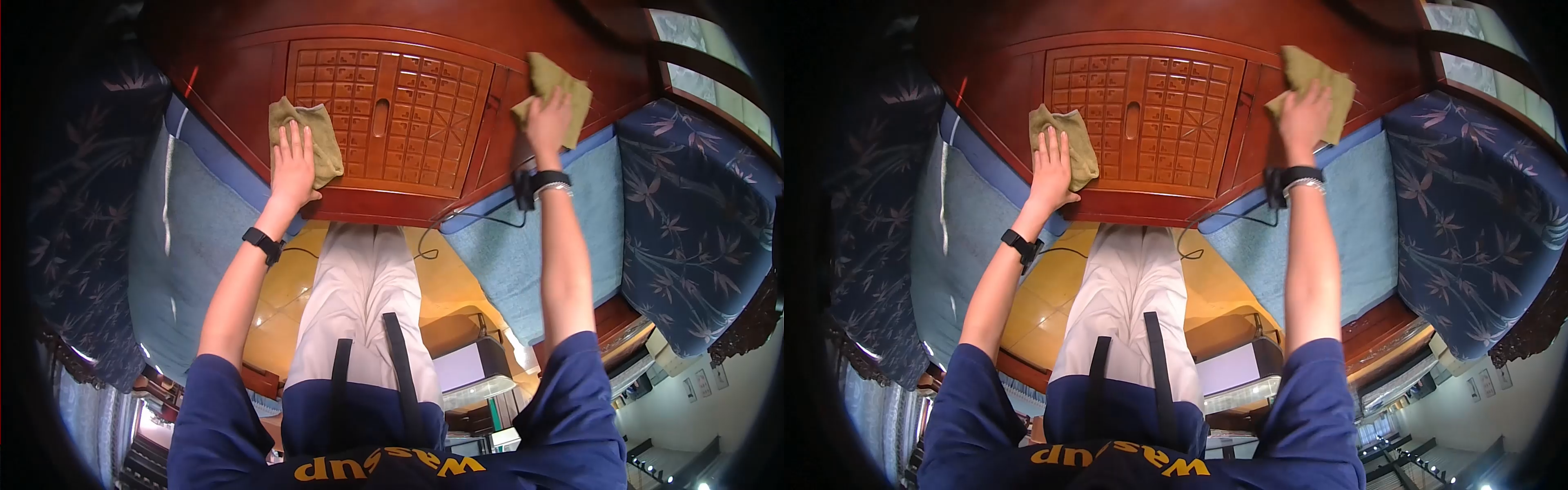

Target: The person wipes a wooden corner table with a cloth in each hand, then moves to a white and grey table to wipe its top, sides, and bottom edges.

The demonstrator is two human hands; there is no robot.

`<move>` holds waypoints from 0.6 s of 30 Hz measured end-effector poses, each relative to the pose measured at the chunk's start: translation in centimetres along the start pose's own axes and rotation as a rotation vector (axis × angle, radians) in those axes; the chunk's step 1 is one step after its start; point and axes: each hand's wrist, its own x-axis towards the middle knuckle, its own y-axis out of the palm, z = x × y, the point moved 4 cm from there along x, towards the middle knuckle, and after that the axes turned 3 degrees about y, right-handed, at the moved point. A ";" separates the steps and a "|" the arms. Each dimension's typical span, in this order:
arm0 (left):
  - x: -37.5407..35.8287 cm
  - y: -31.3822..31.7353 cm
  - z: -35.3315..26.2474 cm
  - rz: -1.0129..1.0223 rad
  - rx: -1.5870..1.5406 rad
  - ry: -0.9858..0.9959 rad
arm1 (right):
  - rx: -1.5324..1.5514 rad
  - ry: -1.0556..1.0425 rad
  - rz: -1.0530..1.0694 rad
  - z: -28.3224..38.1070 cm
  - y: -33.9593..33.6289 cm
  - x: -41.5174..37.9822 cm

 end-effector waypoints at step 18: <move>0.0 -0.1 0.2 0.021 0.062 0.000 | 0.124 -0.128 0.335 13.8 -0.6 -22.5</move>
